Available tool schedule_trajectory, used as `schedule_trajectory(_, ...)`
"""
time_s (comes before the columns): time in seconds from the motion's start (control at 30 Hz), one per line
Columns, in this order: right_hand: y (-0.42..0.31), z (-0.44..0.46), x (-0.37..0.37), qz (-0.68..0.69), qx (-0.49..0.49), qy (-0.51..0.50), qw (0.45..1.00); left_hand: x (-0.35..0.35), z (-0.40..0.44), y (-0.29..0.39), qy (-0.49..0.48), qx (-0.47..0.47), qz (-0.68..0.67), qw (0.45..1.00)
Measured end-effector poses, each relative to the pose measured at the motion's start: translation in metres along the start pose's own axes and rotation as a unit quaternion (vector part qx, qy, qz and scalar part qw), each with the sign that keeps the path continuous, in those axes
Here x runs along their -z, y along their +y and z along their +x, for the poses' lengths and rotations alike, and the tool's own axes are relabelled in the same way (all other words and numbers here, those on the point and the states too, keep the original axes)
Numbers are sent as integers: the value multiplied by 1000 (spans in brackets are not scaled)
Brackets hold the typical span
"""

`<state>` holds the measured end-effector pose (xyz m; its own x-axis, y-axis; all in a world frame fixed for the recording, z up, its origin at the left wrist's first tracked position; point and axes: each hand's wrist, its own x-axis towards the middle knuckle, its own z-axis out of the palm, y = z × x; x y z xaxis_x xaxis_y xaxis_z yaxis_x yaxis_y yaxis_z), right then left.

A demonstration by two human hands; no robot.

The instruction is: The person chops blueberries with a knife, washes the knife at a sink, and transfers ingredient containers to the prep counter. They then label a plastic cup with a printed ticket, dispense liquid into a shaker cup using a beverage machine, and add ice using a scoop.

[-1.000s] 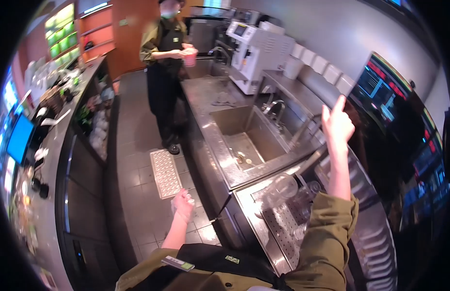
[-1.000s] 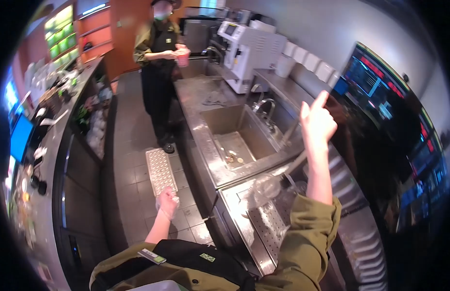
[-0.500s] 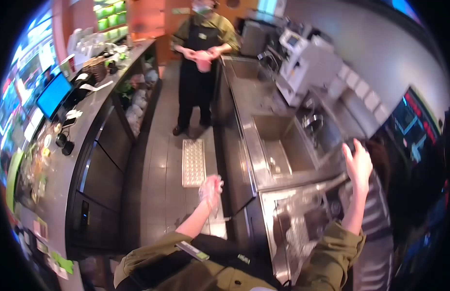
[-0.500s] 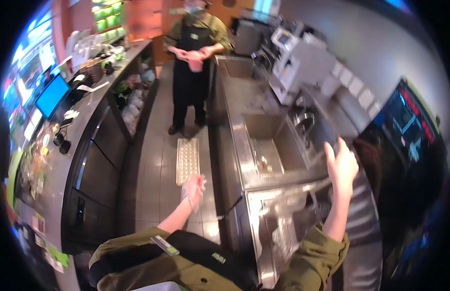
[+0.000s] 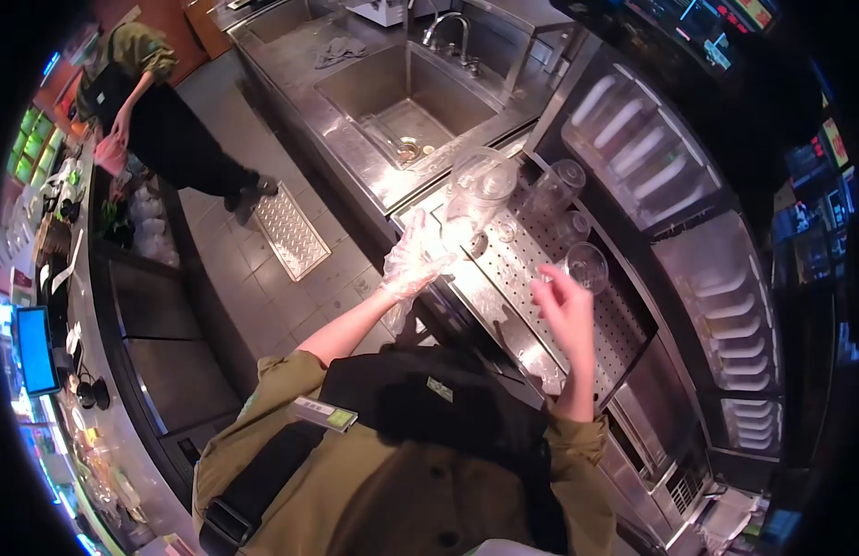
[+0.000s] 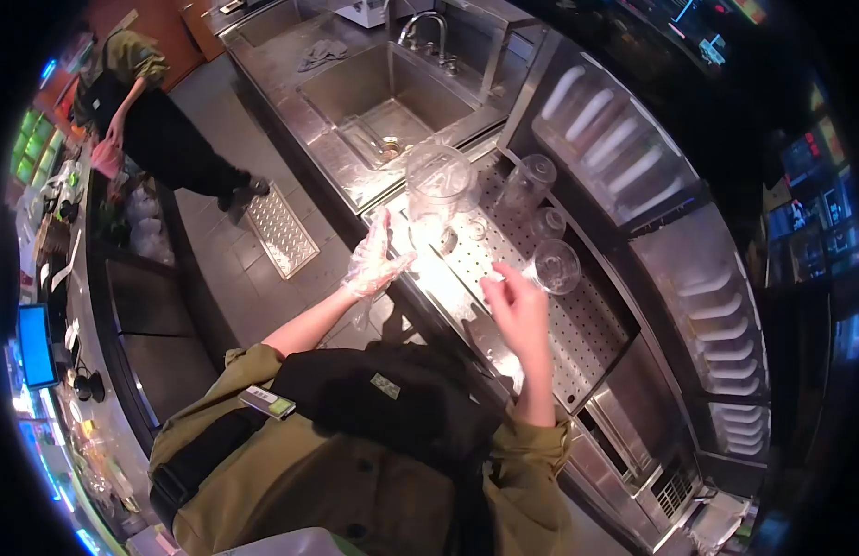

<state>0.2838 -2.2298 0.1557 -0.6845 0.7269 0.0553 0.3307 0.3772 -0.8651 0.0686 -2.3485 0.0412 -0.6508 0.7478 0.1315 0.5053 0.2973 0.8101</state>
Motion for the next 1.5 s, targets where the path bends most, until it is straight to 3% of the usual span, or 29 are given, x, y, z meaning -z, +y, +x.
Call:
schedule_trajectory(0.03, 17, -2, -6, 17, -9, -14, 1000, 5, 6, 16, -36, 16, -22, 999)
schedule_trajectory(0.13, 32, 15, -29, 85, -4, -49, 995, 4, 33, 50, 56, -89, -115, 988)
schedule_trajectory(0.2, 43, 55, -51, 138, 85, -32, 986, -8, 54, 35, 57, -123, -182, 974)
schedule_trajectory(0.27, 58, 99, -68, -3, 160, 1, 987, -9, 67, 34, 57, -159, -207, 964)
schedule_trajectory(0.33, 74, 123, -91, 61, 144, -41, 987, -17, 67, 53, 44, -126, -282, 950)
schedule_trajectory(0.43, 71, 119, -105, 154, 137, -73, 976, -9, 52, 84, 46, -39, -248, 967)
schedule_trajectory(0.47, 63, 111, -103, 148, 142, -64, 977, -7, 46, 87, 50, -7, -237, 970)
schedule_trajectory(0.53, 46, 89, -96, 212, 139, -97, 962, -4, 29, 76, 64, -41, -227, 971)
schedule_trajectory(0.6, 47, 68, -97, 145, 156, -64, 975, 1, 3, 94, 99, -64, -241, 963)
schedule_trajectory(0.67, 29, 41, -83, 170, 165, -94, 967, 5, -25, 114, 128, -81, -195, 969)
schedule_trajectory(0.73, 47, 22, -83, 35, 283, -75, 956, 4, -45, 127, 170, -95, -149, 970)
schedule_trajectory(0.8, 36, -12, -69, 188, 215, -58, 956, 6, -70, 146, 163, -81, -77, 980)
schedule_trajectory(0.87, 38, -39, -46, 41, 312, -46, 948, 0, -100, 158, 163, -97, -75, 979)
schedule_trajectory(0.93, 39, -77, -28, 120, 270, -92, 951, -4, -140, 179, 190, -128, -101, 968)
schedule_trajectory(1.0, 6, -127, -5, 211, 177, -153, 949, 1, -190, 204, 182, -64, -153, 969)
schedule_trajectory(1.07, 21, -166, 16, 144, 199, -207, 947, -6, -234, 203, 203, -60, -190, 959)
schedule_trajectory(1.17, 48, -212, 28, 225, 211, -286, 907, -26, -296, 194, 224, -52, -285, 931)
schedule_trajectory(1.2, 64, -227, 32, 215, 239, -277, 905, -35, -319, 195, 222, -39, -334, 915)
schedule_trajectory(1.27, 65, -264, 49, 267, 189, -248, 912, -51, -358, 201, 228, -40, -354, 906)
schedule_trajectory(1.37, 94, -287, 94, 165, 78, -279, 943, -61, -404, 234, 201, -7, -326, 924)
schedule_trajectory(1.4, 96, -293, 117, -10, 140, -231, 963, -65, -412, 249, 186, -6, -333, 924)
schedule_trajectory(1.5, 126, -313, 175, 85, 168, -191, 963, -91, -431, 282, 146, -22, -310, 939)
